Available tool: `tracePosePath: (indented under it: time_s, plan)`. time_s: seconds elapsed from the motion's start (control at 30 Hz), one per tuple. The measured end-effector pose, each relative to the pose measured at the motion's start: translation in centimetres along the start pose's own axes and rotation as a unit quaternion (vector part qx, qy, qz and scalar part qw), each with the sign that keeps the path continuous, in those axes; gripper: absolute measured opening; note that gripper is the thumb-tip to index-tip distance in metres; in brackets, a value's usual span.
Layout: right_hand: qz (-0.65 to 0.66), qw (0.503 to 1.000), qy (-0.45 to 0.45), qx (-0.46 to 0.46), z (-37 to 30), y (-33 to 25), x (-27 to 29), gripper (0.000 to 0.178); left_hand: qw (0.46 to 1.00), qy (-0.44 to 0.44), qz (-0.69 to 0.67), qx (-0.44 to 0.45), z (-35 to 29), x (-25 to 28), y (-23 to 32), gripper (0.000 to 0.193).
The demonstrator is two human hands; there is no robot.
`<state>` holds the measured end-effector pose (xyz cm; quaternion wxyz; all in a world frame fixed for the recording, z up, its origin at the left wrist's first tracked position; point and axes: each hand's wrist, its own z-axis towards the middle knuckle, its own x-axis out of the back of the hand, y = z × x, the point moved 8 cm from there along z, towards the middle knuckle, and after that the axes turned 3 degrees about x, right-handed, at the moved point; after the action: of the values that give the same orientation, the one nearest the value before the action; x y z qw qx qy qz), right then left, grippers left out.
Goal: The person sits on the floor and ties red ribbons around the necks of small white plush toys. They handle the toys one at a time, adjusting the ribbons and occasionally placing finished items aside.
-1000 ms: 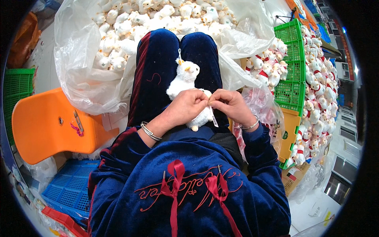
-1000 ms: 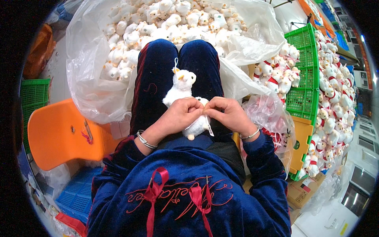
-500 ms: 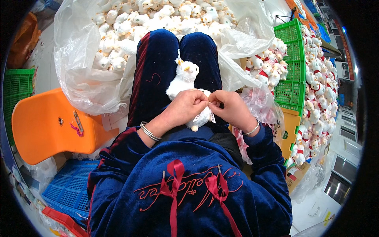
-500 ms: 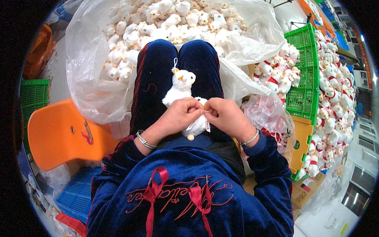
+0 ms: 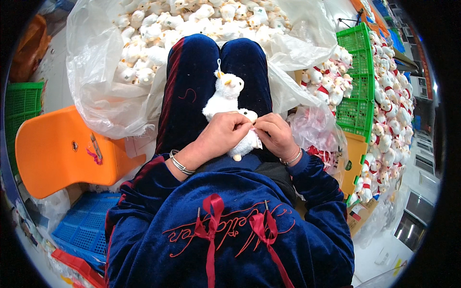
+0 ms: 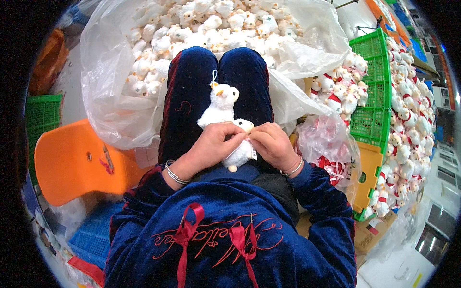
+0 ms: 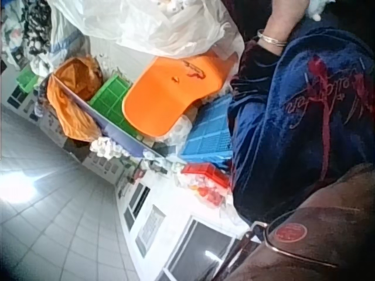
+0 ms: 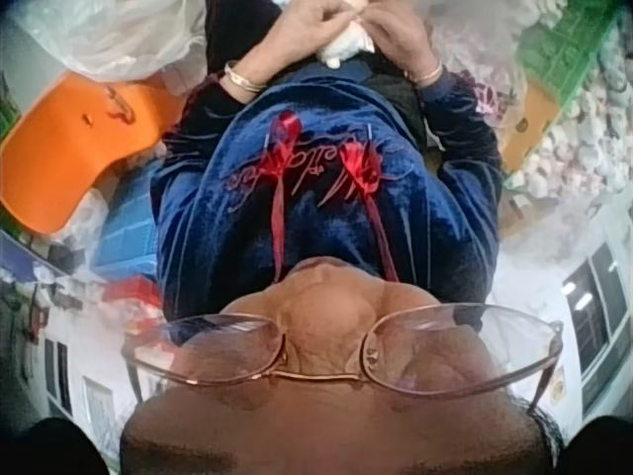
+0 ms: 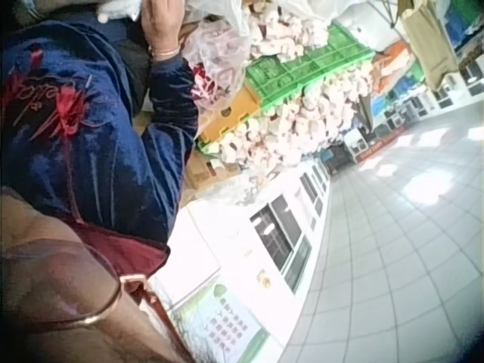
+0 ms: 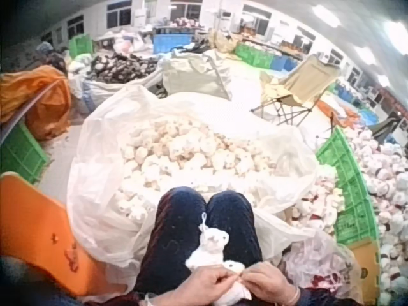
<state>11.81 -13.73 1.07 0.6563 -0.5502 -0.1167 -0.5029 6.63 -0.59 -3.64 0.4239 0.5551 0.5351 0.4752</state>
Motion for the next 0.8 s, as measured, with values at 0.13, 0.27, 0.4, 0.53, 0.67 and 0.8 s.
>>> tracePosePath:
  time_s: [0.13,0.27,0.4,0.53,0.67,0.8]
  plan:
    - [0.019,1.000,0.017,0.009,-0.3,0.0,-0.1,0.022,0.999,-0.019,0.019,0.018,-0.1,-0.1,0.2,0.014]
    - [0.042,0.999,0.022,0.006,-0.3,0.3,-0.4,0.023,1.000,-0.022,0.017,0.009,-0.1,-0.1,0.4,0.015]
    - [0.057,0.998,0.012,-0.002,0.0,0.4,-0.4,0.024,0.999,-0.027,0.026,0.018,-0.1,-0.1,0.4,0.015]
    - [0.064,0.998,0.028,-0.005,-0.5,0.6,-0.5,0.024,0.999,-0.030,0.028,0.036,-0.2,-0.1,0.5,0.015]
    - [0.067,0.997,0.042,0.009,-0.6,0.5,-0.4,0.025,0.998,-0.034,0.051,0.034,-0.1,-0.1,0.6,0.015]
    - [0.070,0.996,0.050,0.015,-0.6,0.5,-0.4,0.026,0.988,-0.039,0.143,-0.047,0.0,0.1,2.3,0.014]
